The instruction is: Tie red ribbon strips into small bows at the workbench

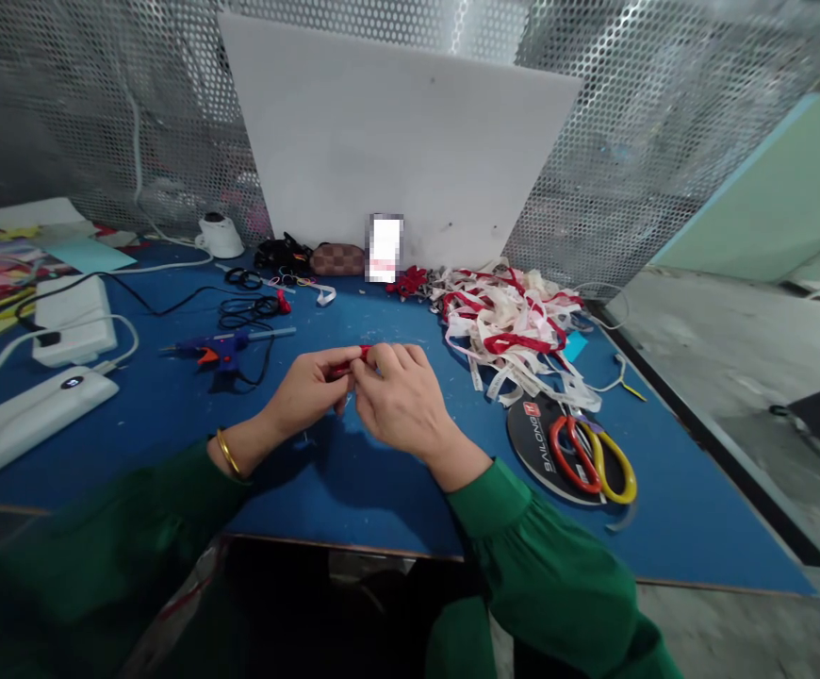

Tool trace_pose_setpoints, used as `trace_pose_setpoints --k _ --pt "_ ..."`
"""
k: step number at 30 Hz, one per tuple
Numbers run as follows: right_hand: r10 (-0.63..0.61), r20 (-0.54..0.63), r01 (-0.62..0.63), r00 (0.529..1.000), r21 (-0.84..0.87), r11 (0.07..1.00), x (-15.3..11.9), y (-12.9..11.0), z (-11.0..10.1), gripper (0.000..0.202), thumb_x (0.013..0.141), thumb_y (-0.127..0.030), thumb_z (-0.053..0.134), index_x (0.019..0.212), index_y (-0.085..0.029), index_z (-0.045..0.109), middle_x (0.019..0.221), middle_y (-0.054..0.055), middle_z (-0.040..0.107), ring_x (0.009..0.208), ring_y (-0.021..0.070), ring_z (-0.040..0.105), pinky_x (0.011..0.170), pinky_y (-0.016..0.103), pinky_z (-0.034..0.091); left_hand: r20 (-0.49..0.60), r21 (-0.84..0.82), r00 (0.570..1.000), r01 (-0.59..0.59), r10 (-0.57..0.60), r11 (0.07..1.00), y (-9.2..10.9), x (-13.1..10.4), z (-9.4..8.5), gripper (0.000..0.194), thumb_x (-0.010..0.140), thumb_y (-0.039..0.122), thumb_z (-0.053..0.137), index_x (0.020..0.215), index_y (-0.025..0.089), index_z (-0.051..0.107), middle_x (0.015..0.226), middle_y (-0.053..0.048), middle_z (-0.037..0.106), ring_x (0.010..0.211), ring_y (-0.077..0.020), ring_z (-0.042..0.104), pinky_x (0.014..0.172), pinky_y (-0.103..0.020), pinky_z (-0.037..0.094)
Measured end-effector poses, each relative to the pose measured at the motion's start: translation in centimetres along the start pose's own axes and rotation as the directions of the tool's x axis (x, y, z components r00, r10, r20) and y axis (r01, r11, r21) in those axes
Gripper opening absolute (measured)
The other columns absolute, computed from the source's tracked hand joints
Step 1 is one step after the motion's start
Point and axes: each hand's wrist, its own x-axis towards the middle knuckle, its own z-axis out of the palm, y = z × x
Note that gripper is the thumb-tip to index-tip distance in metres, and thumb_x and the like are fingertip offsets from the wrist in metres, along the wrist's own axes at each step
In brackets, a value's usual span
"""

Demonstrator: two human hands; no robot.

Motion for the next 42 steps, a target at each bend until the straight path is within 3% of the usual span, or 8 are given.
trace_pose_setpoints --k 9,17,20,23,27,31,36,42 --pt "0.448 -0.089 -0.336 0.889 0.536 0.774 -0.3 0.9 1.2 0.009 0.089 -0.023 0.054 0.092 -0.022 0.062 0.093 0.005 0.061 0.079 0.0169 0.057 0.073 0.032 0.045 -0.01 -0.096 0.996 0.087 -0.089 0.991 0.7 0.0 0.3 0.05 0.078 0.025 0.065 0.125 0.01 0.063 0.078 -0.005 0.072 0.045 -0.0083 0.053 0.041 -0.02 0.044" --pt "0.679 0.142 -0.265 0.72 0.961 0.081 0.3 2.0 1.2 0.028 0.091 -0.044 0.052 0.075 -0.021 0.056 0.056 -0.003 0.052 0.053 0.0122 0.048 0.058 0.026 0.042 -0.028 -0.302 0.994 0.094 -0.108 0.949 0.5 0.4 -0.3 0.065 0.08 0.033 0.068 0.138 0.01 0.049 0.075 -0.004 0.073 0.049 -0.0128 0.063 0.059 -0.027 0.052" --pt "0.687 0.257 -0.434 0.68 0.896 0.094 0.0 2.7 1.6 0.049 0.093 -0.056 0.04 0.065 -0.02 0.059 0.041 -0.005 0.038 0.043 0.0116 0.038 0.051 0.026 0.037 0.01 -0.385 0.989 0.139 -0.147 0.913 0.8 0.5 -0.5 0.067 0.081 0.033 0.069 0.14 0.011 0.047 0.091 -0.01 0.075 0.052 -0.0129 0.065 0.061 -0.028 0.052" --pt "0.725 0.265 -0.597 0.635 0.765 0.242 -0.2 3.3 2.5 0.039 0.084 -0.055 0.054 0.078 -0.019 0.068 0.062 0.002 0.061 0.06 0.0158 0.055 0.06 0.029 0.044 0.081 -0.391 0.986 0.169 -0.149 0.905 1.0 0.4 -0.7 0.063 0.081 0.032 0.068 0.138 0.012 0.05 0.098 -0.013 0.075 0.052 -0.0118 0.065 0.06 -0.027 0.052" --pt "0.607 0.218 -0.469 0.764 0.835 0.29 -0.1 3.3 3.4 0.061 0.065 -0.033 0.074 0.124 -0.024 0.06 0.119 0.008 0.065 0.107 0.0224 0.059 0.085 0.034 0.048 0.185 -0.356 0.974 0.191 -0.132 0.915 1.3 0.2 -0.7 0.062 0.082 0.03 0.067 0.14 0.013 0.049 0.098 -0.014 0.075 0.05 -0.0115 0.064 0.059 -0.026 0.051" --pt "0.463 0.348 -0.42 0.815 0.905 0.061 0.0 3.1 3.4 0.034 0.075 -0.029 0.066 0.108 -0.022 0.068 0.092 0.003 0.071 0.087 0.0177 0.064 0.081 0.033 0.05 0.288 -0.326 0.951 0.21 -0.115 0.922 1.5 0.0 -0.7 0.061 0.084 0.028 0.065 0.141 0.014 0.049 0.097 -0.013 0.075 0.05 -0.0115 0.064 0.061 -0.026 0.05" --pt "0.642 0.157 -0.394 0.75 0.886 0.243 -0.1 4.0 2.7 0.021 0.078 -0.025 0.061 0.097 -0.02 0.069 0.098 0.004 0.07 0.092 0.0175 0.063 0.088 0.033 0.048 0.334 -0.301 0.933 0.241 -0.135 0.923 1.5 0.0 -0.6 0.065 0.085 0.029 0.063 0.145 0.015 0.043 0.097 -0.014 0.075 0.051 -0.0121 0.065 0.062 -0.026 0.05" --pt "0.361 0.19 -0.335 0.913 0.853 0.4 0.0 4.0 2.3 0.044 0.071 -0.01 0.053 0.111 -0.022 0.069 0.109 0.004 0.071 0.105 0.0189 0.063 0.096 0.035 0.045 0.343 -0.308 0.928 0.254 -0.142 0.917 1.3 0.0 -0.7 0.063 0.085 0.03 0.064 0.143 0.015 0.046 0.097 -0.014 0.075 0.051 -0.0122 0.065 0.062 -0.026 0.05"
